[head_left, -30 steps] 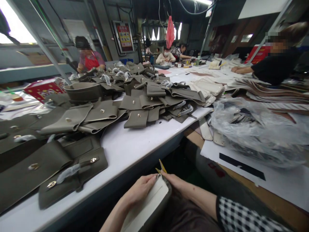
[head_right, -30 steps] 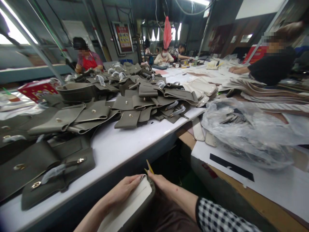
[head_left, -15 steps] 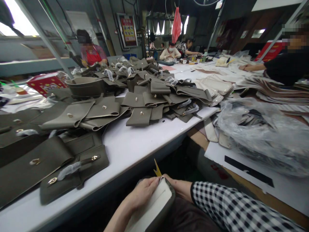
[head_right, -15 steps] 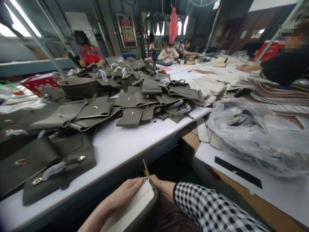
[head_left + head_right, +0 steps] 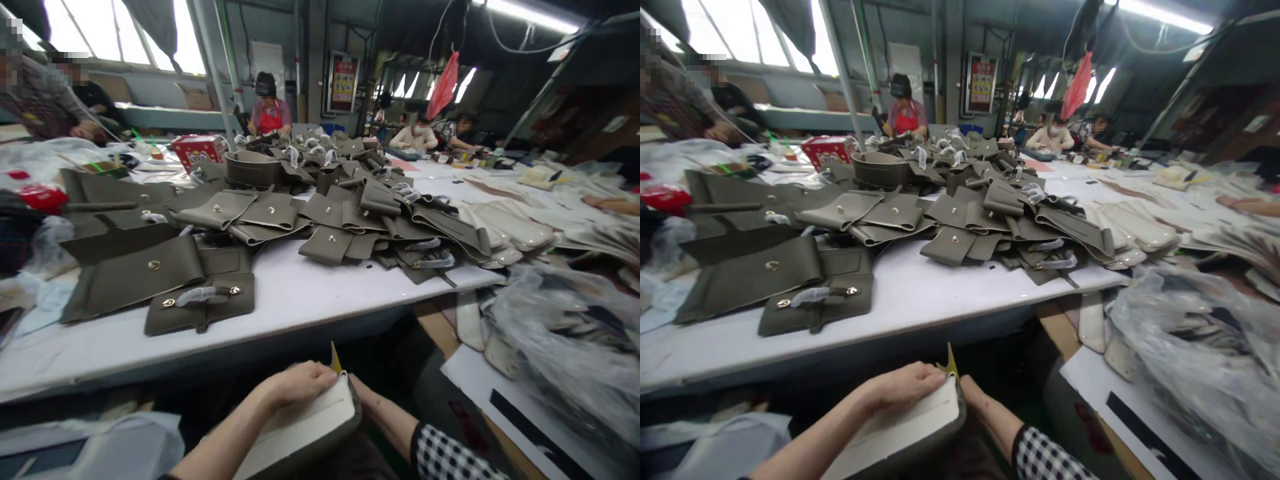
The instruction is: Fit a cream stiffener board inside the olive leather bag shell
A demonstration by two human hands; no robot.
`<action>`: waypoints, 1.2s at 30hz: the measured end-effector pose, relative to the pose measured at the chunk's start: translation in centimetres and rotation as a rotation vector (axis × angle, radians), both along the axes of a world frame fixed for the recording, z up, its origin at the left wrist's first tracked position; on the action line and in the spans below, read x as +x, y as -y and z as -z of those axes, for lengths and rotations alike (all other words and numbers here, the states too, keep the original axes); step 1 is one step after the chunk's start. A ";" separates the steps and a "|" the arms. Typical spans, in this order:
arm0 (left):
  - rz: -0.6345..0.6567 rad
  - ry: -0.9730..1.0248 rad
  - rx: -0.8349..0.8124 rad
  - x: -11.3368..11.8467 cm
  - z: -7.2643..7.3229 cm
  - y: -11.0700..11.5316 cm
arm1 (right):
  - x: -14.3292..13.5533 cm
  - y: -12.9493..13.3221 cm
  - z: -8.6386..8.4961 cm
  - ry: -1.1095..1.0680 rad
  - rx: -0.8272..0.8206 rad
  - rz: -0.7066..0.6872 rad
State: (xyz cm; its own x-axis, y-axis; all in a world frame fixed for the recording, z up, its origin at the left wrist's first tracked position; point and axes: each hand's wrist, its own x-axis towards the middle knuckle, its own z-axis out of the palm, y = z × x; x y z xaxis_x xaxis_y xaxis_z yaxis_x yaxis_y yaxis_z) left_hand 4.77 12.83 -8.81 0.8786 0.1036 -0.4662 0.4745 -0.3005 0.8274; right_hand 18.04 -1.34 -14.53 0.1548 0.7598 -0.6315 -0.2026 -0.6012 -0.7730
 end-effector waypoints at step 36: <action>-0.231 0.036 0.117 0.0 -1.0 1.2 | 7.4 -5.6 -7.0 1.435 0.475 -1.070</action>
